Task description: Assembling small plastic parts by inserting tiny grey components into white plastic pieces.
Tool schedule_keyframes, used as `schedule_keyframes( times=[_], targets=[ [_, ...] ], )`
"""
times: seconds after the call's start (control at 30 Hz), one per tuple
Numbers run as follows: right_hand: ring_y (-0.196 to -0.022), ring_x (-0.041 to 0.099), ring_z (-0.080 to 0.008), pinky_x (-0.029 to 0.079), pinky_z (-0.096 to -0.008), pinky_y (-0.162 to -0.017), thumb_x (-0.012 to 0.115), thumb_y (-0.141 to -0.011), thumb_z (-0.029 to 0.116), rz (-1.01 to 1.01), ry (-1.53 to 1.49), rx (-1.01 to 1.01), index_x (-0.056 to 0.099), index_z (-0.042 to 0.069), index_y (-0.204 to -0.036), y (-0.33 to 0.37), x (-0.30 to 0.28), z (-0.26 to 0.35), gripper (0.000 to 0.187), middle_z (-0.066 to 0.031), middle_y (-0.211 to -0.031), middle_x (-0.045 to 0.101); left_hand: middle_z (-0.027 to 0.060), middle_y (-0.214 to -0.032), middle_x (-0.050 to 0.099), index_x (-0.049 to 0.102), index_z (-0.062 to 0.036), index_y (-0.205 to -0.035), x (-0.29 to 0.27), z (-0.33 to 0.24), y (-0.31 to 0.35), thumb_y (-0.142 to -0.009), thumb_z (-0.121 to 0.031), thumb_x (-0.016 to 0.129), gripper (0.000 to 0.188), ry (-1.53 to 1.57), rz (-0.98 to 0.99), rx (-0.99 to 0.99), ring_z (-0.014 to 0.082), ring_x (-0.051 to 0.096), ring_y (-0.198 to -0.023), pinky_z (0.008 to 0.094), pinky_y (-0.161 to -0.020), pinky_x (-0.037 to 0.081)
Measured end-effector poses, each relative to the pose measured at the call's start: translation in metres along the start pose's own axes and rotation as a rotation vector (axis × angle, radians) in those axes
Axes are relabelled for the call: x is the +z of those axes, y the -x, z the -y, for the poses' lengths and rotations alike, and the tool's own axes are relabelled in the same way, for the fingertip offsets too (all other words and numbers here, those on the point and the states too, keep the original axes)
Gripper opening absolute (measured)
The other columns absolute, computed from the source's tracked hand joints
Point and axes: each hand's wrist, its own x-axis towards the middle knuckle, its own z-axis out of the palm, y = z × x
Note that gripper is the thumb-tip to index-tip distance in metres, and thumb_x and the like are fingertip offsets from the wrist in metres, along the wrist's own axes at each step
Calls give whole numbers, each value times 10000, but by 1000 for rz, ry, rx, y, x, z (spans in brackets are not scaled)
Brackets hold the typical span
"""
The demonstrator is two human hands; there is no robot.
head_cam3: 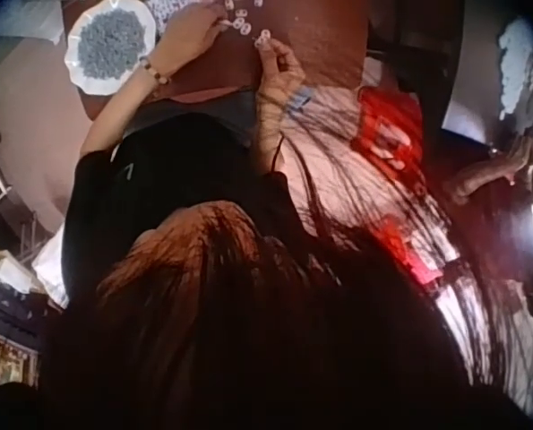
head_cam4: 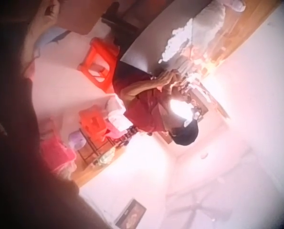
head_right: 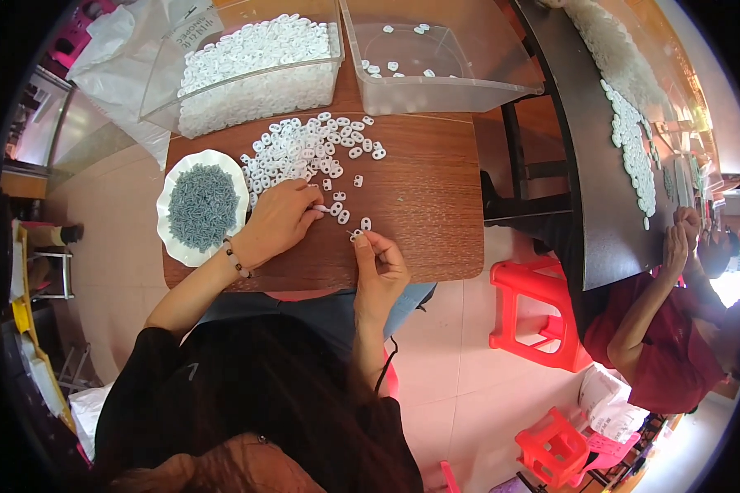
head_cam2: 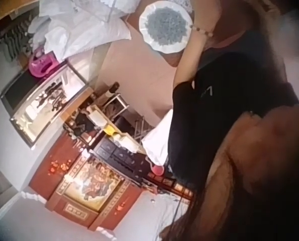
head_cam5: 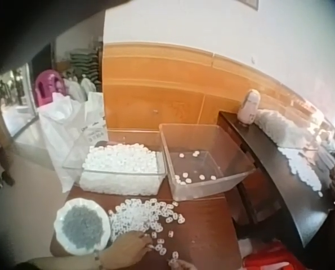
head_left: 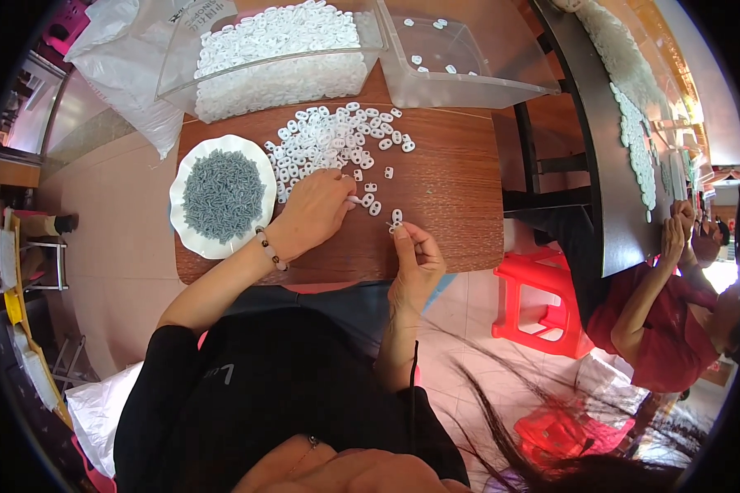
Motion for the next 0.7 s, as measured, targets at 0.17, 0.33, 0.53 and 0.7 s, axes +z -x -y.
schedule_keyframes(
  times=[0.17, 0.33, 0.53, 0.7],
  targets=[
    [-761, 606, -77, 458, -175, -722, 664, -845, 5, 29, -11, -2, 655, -41, -966, 1, 2, 1, 130, -62, -855, 672, 102, -772, 632, 639, -29, -910, -5, 0, 10, -814, -106, 656, 124, 61, -78, -16, 264, 625, -694, 368, -619, 481],
    [-768, 607, -79, 457, -176, -728, 663, -848, 13, 46, -28, 9, 652, -37, -971, 2, 8, 1, 133, -56, -855, 669, 141, -793, 672, 639, -1, -947, -16, -2, 23, -845, -124, 633, 160, 690, 74, -382, 230, 639, -620, 321, -578, 494],
    [-769, 606, -77, 457, -176, -725, 664, -849, 18, 64, -13, 34, 656, -31, -970, 1, 11, -4, 131, -52, -853, 668, 75, -755, 675, 655, 2, -913, -16, 5, 34, -849, -146, 663, 162, 733, 71, -453, 108, 611, -617, 276, -547, 471],
    [-769, 602, -72, 452, -172, -711, 658, -853, 13, 49, -22, 32, 660, -32, -965, 0, 9, -2, 121, -48, -845, 668, 70, -738, 662, 666, -37, -917, -12, 0, 36, -786, -212, 708, 223, 9, -5, -148, 208, 622, -608, 330, -554, 472]
  ],
)
